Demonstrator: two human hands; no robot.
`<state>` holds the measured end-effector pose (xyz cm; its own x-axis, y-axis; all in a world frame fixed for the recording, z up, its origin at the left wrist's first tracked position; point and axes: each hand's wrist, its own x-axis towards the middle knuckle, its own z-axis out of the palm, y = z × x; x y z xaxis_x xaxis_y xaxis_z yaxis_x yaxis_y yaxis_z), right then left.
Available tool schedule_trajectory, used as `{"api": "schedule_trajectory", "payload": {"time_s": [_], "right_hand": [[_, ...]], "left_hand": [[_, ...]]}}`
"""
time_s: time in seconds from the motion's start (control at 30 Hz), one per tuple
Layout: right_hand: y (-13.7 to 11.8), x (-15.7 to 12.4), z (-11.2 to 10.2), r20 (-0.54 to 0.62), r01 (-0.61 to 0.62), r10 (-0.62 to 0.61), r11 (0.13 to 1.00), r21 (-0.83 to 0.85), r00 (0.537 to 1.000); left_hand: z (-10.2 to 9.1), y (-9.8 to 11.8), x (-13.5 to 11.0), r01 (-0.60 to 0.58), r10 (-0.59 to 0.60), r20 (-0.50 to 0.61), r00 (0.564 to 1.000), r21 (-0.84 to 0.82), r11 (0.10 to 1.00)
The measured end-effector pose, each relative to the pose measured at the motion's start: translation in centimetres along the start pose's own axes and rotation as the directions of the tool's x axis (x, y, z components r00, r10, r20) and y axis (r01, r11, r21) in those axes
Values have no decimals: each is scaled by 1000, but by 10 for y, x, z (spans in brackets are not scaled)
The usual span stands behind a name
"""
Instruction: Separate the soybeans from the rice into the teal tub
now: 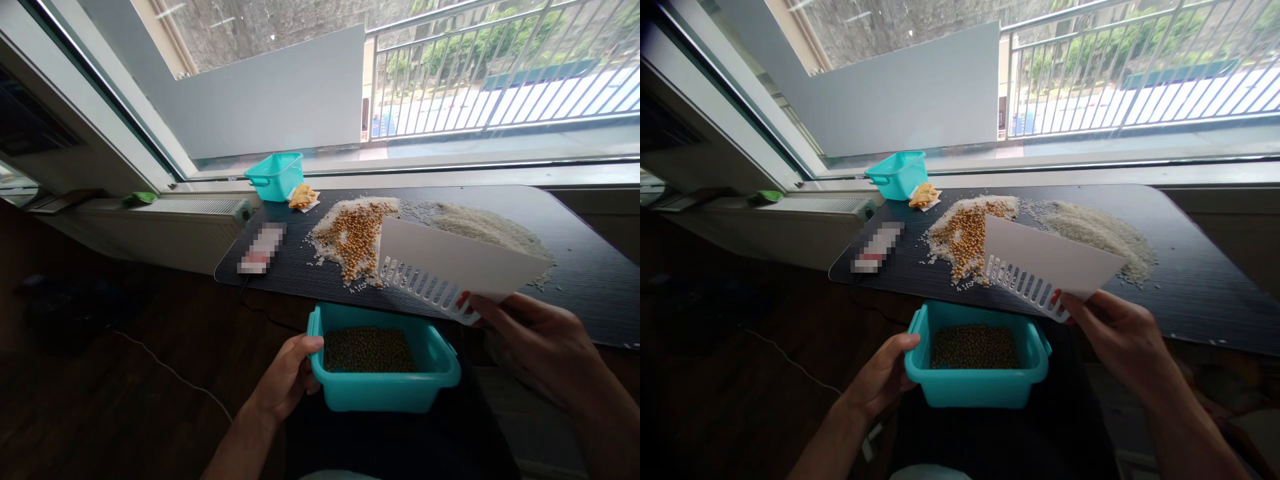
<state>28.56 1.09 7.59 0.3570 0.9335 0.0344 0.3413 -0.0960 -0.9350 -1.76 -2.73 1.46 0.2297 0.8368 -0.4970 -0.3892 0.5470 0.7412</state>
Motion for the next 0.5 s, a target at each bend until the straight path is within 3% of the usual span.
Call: {"api": "schedule_trajectory", "payload": {"time_s": [0.1,0.23,0.5], "right_hand": [[9,3,-2,85,-73,68,996,50,994],[18,5,-3,93,-84,76,993,78,993],[8,2,-5,106,-96,89,993,68,990]], "left_hand": [[1,0,0,-4,4,-7,1000,0,1000],[2,0,0,3,-3,-19,1000,-2,1000],[3,2,0,8,-8,-24,1000,-1,1000]]}}
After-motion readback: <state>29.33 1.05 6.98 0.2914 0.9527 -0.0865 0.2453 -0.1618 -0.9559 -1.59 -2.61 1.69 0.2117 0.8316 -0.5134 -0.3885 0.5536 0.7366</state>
